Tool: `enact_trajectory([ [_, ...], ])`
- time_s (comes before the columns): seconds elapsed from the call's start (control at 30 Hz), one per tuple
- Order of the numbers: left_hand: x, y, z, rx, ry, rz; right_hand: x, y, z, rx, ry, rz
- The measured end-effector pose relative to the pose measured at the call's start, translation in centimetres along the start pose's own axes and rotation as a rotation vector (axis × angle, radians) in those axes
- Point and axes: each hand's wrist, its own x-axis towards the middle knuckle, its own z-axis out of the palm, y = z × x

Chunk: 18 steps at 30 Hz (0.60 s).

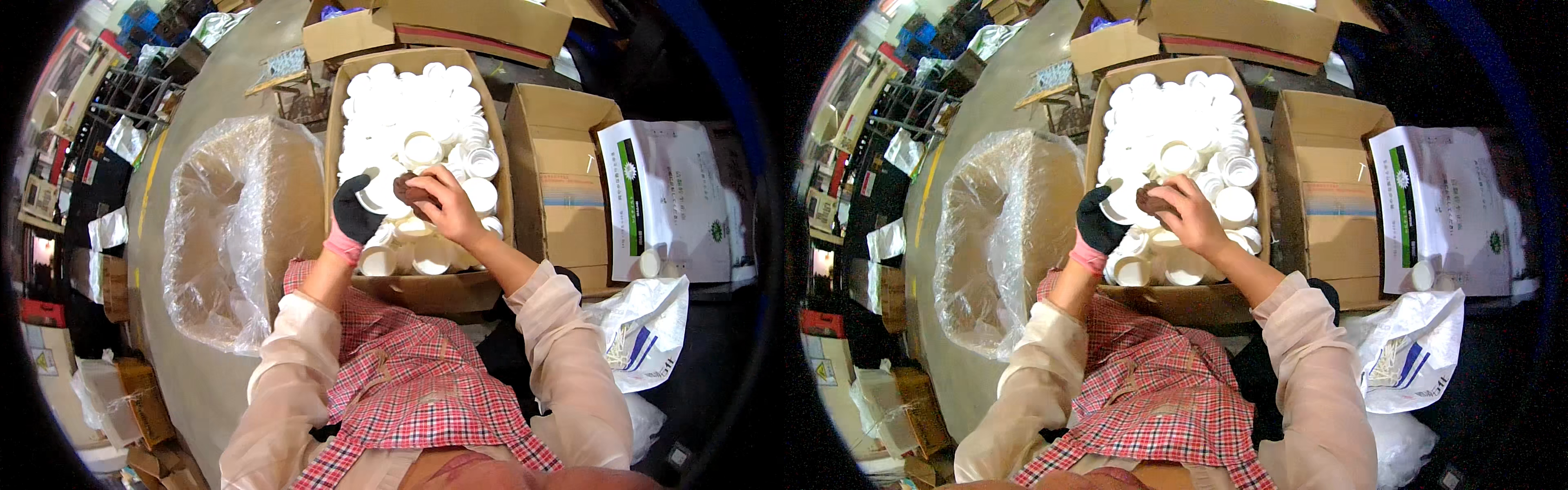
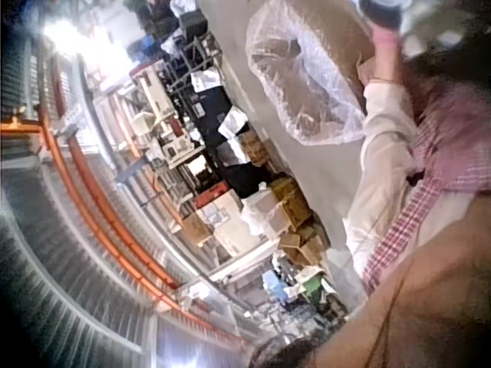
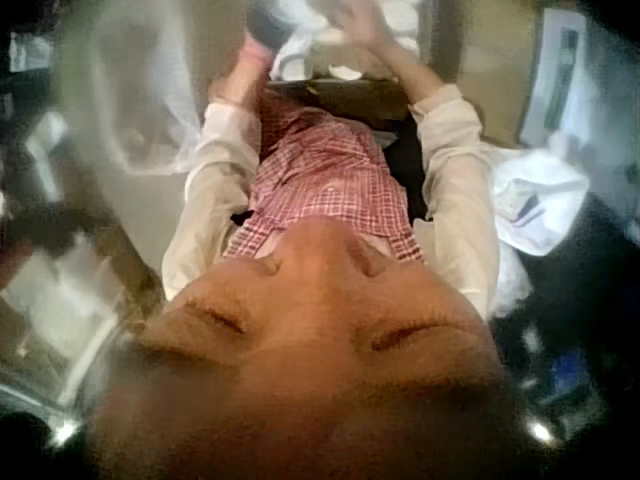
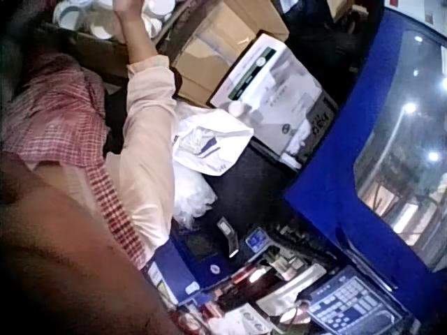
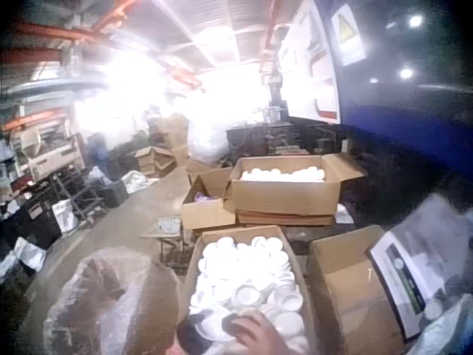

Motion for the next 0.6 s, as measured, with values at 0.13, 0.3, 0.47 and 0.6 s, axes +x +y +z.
enact_trajectory([
  [0.13,0.0,-1.0,0.6,-0.174,-0.148,0.01,-0.4,-0.5,1.6,-0.146,0.031,-0.089],
  [0.3,0.3,-2.0,0.5,0.302,-0.147,0.223,-1.7,-1.0,4.0,0.012,-0.081,-0.04],
  [0.47,0.5,-2.5,-0.8,-0.472,-0.173,-0.453,-0.9,-2.9,4.4,-0.231,-0.033,-0.308],
  [0.6,-0.1,-7.9,-2.6,0.935,-0.211,0.514,1.1,-1.7,2.5,-0.359,0.059,-0.23],
])
